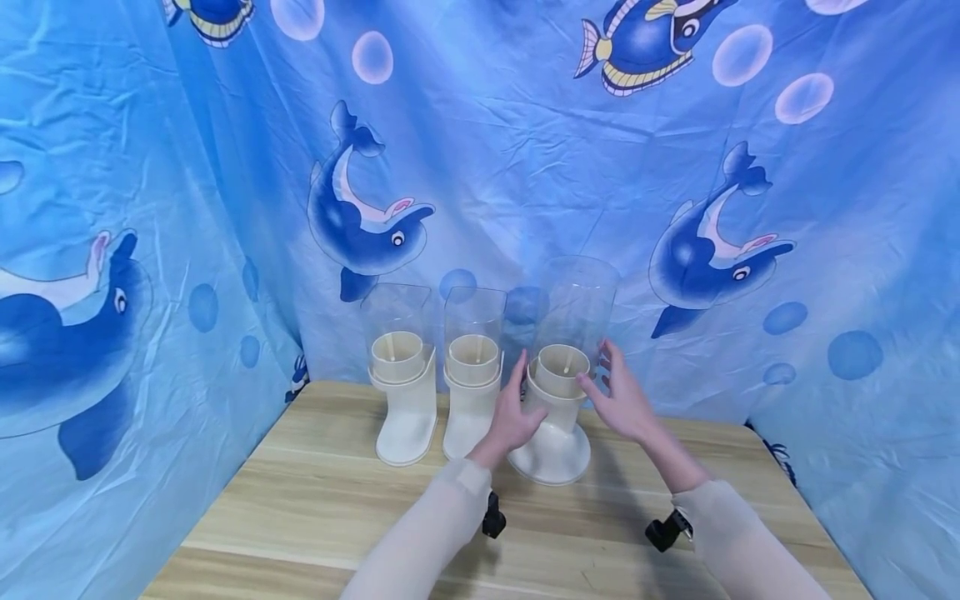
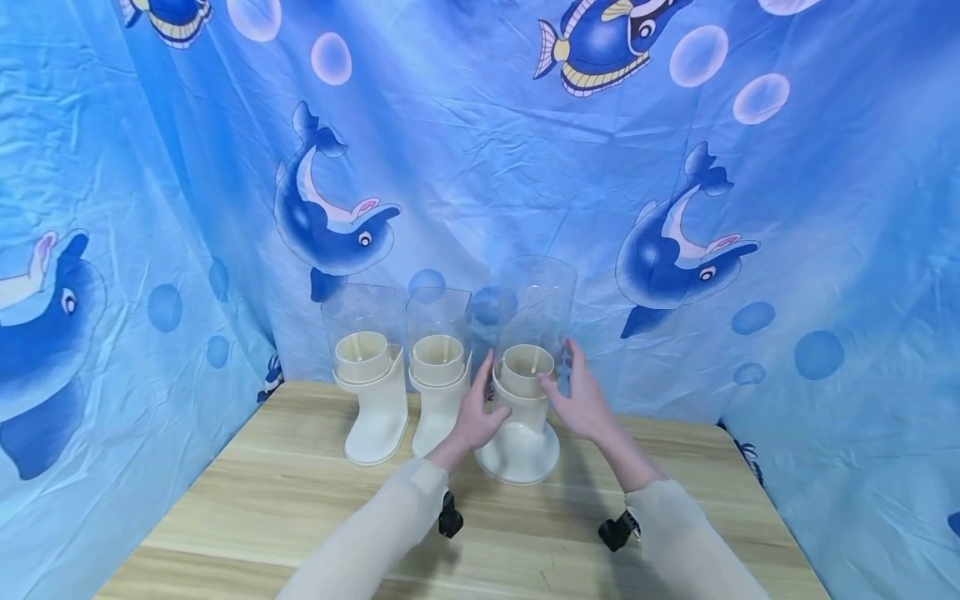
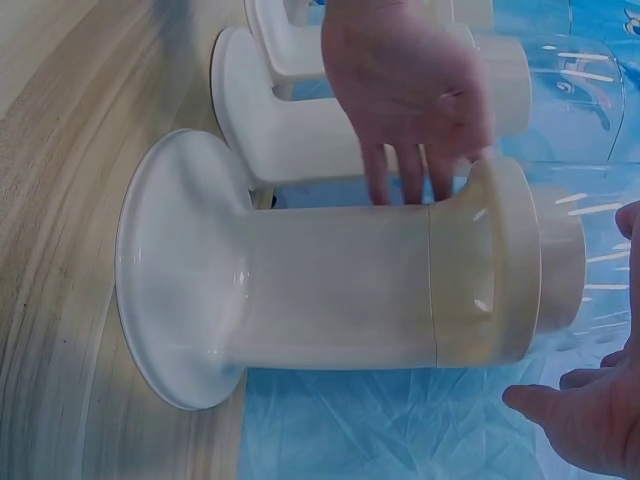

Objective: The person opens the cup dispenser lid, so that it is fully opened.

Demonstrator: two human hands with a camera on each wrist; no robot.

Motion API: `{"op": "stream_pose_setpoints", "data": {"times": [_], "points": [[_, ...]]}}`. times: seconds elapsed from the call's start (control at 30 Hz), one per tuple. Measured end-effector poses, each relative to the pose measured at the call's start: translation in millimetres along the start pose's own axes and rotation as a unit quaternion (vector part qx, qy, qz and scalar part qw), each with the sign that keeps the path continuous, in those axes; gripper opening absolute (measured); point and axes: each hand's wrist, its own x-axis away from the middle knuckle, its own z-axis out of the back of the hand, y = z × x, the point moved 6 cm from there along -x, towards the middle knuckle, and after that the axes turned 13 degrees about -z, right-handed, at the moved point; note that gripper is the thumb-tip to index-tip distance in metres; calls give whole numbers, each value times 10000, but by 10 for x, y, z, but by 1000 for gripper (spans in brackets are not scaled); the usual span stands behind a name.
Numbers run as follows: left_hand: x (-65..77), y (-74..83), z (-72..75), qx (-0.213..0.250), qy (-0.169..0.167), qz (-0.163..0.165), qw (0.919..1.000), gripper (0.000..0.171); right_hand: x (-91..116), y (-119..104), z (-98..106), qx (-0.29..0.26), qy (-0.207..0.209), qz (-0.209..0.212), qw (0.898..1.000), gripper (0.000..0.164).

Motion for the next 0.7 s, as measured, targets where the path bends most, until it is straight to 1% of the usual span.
{"op": "stream_pose_setpoints", "data": {"times": [0.13,0.23,0.33,0.5,0.6,0.7], "points": [[-57,115,22,145,220,-527,9983,99,4,-38,-11,-139,-35,62,9999,78],[-90,170,35,107,361,-630,9973,99,9,-64,-16,-235,-66,69,9997,74],[-137,215,42,-14,460,-607,9971,100,5,-71,-14,-316,-66,61,9995,73],[-207,287,65,-115,527,-515,9972,99,-6,-72,-6,-347,-27,59,9994,74],[-220,318,71,-80,491,-479,9976,99,4,-71,4,-331,-20,36,9994,74],[-226,341,69,8,386,-463,9982,100,22,-64,23,-322,-16,-12,9995,73]]}}
